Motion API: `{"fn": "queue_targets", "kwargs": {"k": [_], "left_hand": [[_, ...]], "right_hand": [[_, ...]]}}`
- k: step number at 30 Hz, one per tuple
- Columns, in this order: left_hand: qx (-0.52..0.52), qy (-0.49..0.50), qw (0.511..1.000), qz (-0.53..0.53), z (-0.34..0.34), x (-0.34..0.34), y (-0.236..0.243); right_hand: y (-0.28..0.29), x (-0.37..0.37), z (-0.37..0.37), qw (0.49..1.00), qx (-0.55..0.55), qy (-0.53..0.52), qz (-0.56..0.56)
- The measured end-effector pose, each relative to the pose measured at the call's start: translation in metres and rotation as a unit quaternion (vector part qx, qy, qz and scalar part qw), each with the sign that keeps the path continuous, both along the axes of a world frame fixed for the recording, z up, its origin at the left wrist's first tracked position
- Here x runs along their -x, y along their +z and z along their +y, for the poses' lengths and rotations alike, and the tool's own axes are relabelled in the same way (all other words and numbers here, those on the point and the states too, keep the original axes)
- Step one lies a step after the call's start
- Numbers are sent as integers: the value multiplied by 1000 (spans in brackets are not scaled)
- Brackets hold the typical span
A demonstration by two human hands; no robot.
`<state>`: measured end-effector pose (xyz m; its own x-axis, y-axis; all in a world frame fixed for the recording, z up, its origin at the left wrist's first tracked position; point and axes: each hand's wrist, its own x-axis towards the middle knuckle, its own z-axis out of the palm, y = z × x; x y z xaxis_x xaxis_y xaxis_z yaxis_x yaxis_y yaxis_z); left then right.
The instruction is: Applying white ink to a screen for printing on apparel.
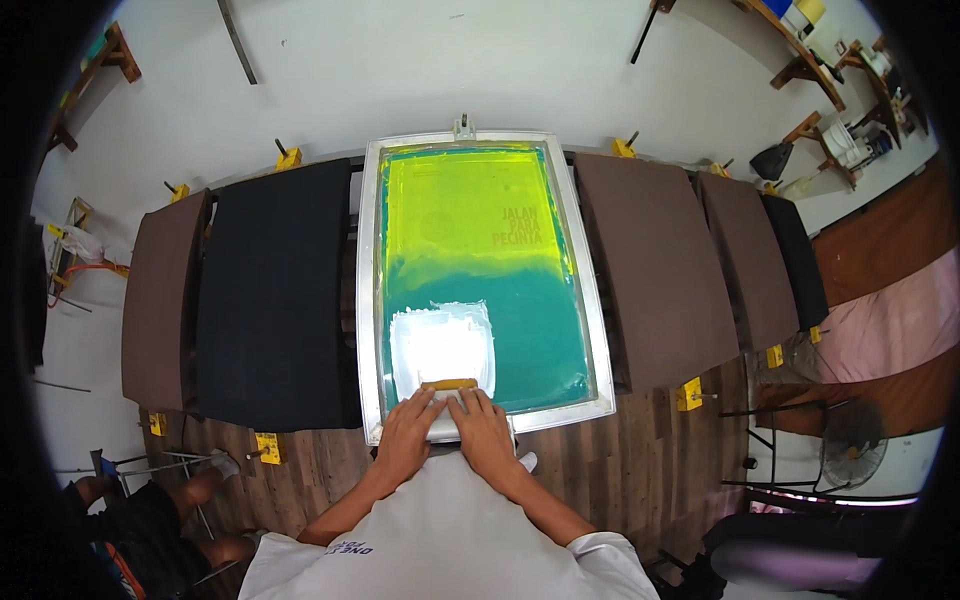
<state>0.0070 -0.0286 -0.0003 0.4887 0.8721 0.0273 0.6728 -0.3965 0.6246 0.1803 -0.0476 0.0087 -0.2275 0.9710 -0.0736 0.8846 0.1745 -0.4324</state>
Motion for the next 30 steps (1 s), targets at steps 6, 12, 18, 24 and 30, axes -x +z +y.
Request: {"fn": "queue_targets", "kwargs": {"k": [6, 12, 18, 24, 30], "left_hand": [[74, -24, 997, -14, 9, 4, 15], [-10, -2, 999, -49, 93, 0, 14], [68, 8, 998, -4, 158, -3, -4], [105, 20, 994, 7, 136, -5, -3], [104, 31, 992, -58, 85, -2, -3]], "right_hand": [[18, -7, 11, 995, 83, 18, 44], [11, -12, 100, 999, -11, 42, 27], [-3, -15, 170, 998, 54, 38, -14], [-9, -11, 143, 999, 26, 8, 16], [1, -8, 97, 998, 63, 5, 19]]}}
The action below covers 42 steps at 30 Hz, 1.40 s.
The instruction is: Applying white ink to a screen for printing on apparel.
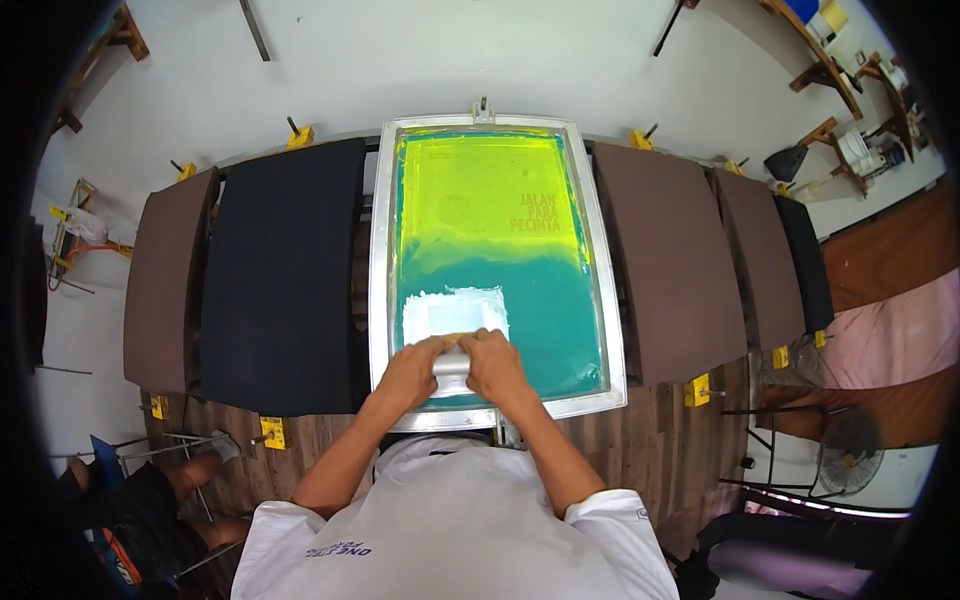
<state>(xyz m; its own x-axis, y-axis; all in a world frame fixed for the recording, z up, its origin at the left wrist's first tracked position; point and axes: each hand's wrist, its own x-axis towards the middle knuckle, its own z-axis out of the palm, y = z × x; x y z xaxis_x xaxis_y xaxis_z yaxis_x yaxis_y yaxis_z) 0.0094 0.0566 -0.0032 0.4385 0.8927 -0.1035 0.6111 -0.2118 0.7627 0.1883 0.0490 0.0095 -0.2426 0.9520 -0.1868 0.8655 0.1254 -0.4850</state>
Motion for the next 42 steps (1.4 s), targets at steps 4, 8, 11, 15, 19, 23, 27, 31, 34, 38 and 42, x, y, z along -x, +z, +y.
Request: {"fn": "queue_targets", "kwargs": {"k": [4, 8, 11, 15, 19, 23, 27, 31, 34, 38, 42], "left_hand": [[8, -6, 1000, 0, -34, 0, 5], [28, -29, 999, 18, -56, 2, 7], [65, -29, 997, 13, -47, 3, 16], [150, -65, 982, 93, -2, 3, 33], [-25, 9, 1000, -8, 20, -3, 14], [-111, -7, 994, 10, -29, 6, -23], [-118, -40, 991, 55, -74, 8, -3], [40, -61, 997, 9, -45, 10, 31], [61, -20, 997, 30, -4, 5, 20], [43, 1, 999, 5, 26, -1, 13], [-51, -18, 998, 22, -17, 5, -8]], "right_hand": [[3, -1, -36, 1000, 1, -3, 25], [12, 0, -58, 999, 24, 5, 21], [22, -4, -51, 996, 80, 21, 17], [31, -3, -6, 990, 132, 40, -16], [15, -2, 24, 997, -13, 42, -59], [-12, 3, -26, 997, -56, 34, -28], [0, 7, -84, 998, -62, 19, -19], [22, 2, -51, 999, 41, 27, 16], [20, 2, -8, 1000, -7, 15, 5], [6, 2, 24, 999, -45, 13, -10], [-9, 3, -16, 998, -55, 10, 2]]}}
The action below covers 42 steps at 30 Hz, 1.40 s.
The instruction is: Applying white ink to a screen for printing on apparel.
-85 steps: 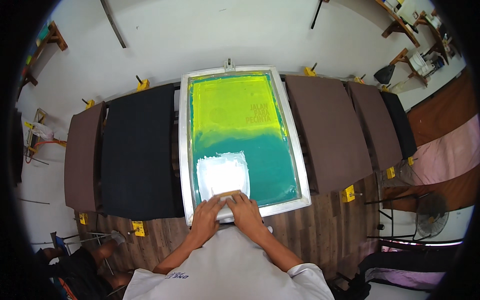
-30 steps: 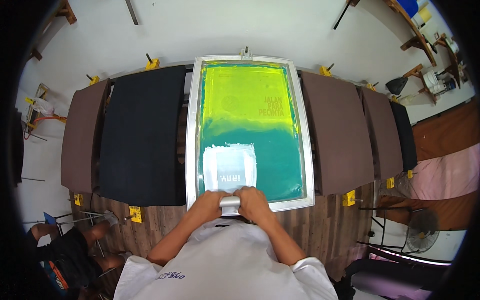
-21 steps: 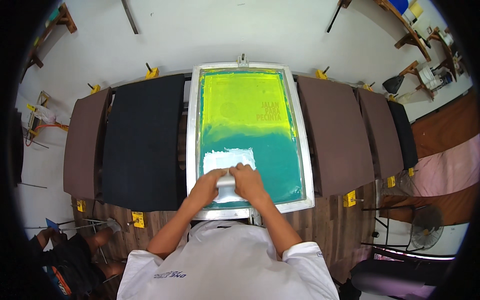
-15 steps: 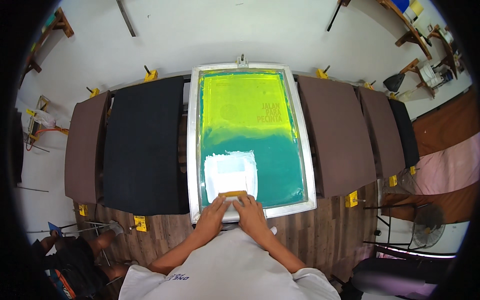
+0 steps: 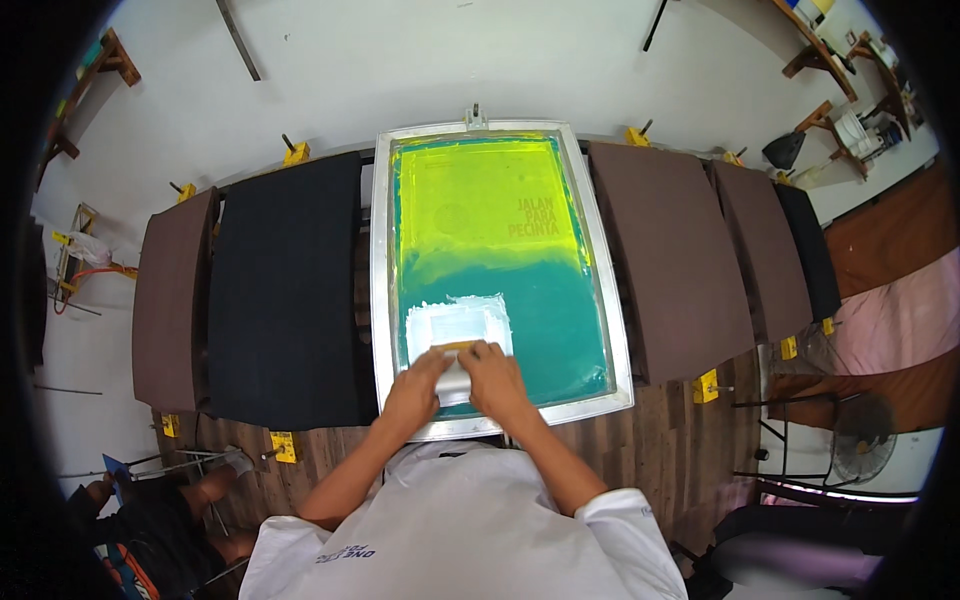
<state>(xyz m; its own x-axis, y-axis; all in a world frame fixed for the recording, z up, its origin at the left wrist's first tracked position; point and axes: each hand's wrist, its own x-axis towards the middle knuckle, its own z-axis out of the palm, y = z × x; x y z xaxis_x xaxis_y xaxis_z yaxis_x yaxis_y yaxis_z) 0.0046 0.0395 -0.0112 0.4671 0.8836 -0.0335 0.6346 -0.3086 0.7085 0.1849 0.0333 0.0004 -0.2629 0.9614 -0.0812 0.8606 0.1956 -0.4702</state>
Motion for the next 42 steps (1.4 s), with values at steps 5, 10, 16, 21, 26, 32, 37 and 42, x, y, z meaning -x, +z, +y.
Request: {"fn": "queue_targets", "kwargs": {"k": [5, 10, 16, 21, 26, 32, 37, 42], "left_hand": [[-26, -40, 999, 25, -53, 3, 16], [111, -44, 993, -8, -17, 6, 45], [21, -14, 1000, -6, 75, -4, 11], [56, -60, 996, 32, 83, -6, 21], [0, -20, 1000, 18, 38, -10, 5], [61, -24, 998, 18, -20, 0, 8], [126, -45, 991, 25, -22, 1, 33], [154, -52, 985, 56, 29, -2, 40]], "right_hand": [[11, 1, -64, 1000, 17, -5, 4], [36, -1, -25, 996, 80, 20, -23], [20, -2, 77, 997, 50, 3, -57], [9, -7, 82, 995, 96, 2, -35], [5, -4, 33, 999, 29, -41, 2], [14, 1, -26, 996, 75, -35, 16], [24, -2, -34, 996, 86, -11, 17], [33, -6, 18, 995, 97, 7, -19]]}}
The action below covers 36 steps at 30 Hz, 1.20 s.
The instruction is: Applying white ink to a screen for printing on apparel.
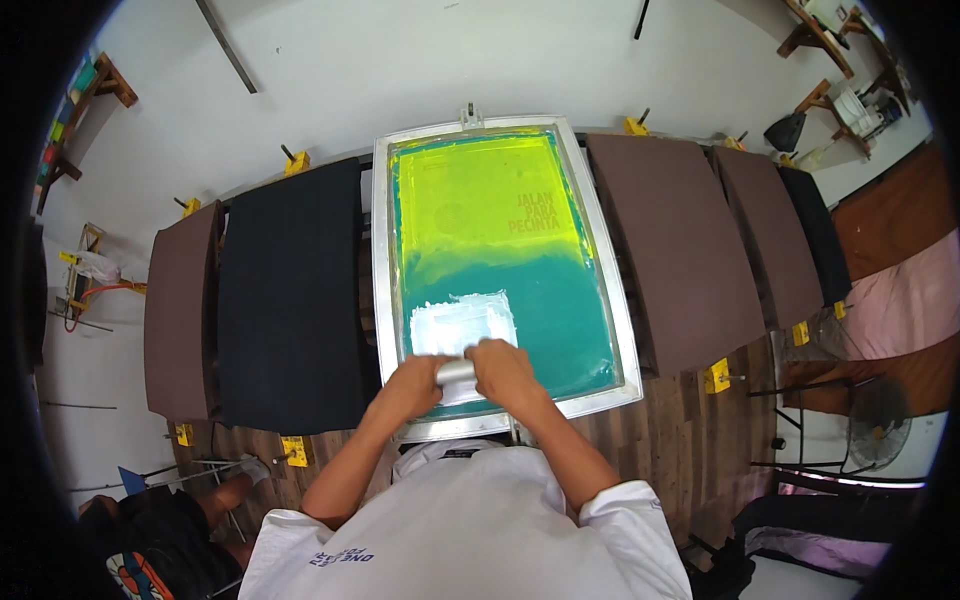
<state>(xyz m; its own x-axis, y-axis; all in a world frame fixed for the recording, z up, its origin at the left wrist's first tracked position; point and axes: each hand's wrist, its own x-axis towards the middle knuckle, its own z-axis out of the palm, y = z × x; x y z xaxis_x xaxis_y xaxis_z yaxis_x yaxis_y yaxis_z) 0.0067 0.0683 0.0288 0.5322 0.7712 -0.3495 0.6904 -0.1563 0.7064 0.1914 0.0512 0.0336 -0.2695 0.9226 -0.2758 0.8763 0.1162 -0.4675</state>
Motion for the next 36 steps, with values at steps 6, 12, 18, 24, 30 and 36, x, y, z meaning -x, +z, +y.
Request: {"fn": "queue_targets", "kwargs": {"k": [6, 12, 18, 24, 30, 36], "left_hand": [[-180, 4, 979, -96, -3, 6, -36], [-184, -47, 982, 6, -82, 10, -38], [-65, 1, 998, -23, -26, 7, 1], [-138, 38, 989, -47, 46, -3, -21], [-120, 28, 992, 3, 44, -4, -28], [-158, 65, 984, -49, -3, -3, -37]], "right_hand": [[-24, 5, 0, 997, -73, 4, -37], [-26, 6, -77, 994, -108, -11, 16], [11, 5, -21, 1000, -3, 12, -2], [-17, 5, 60, 998, -40, -7, -38], [-27, 4, 54, 999, -33, -27, -11], [-25, 5, 6, 997, -68, -34, 16]]}}
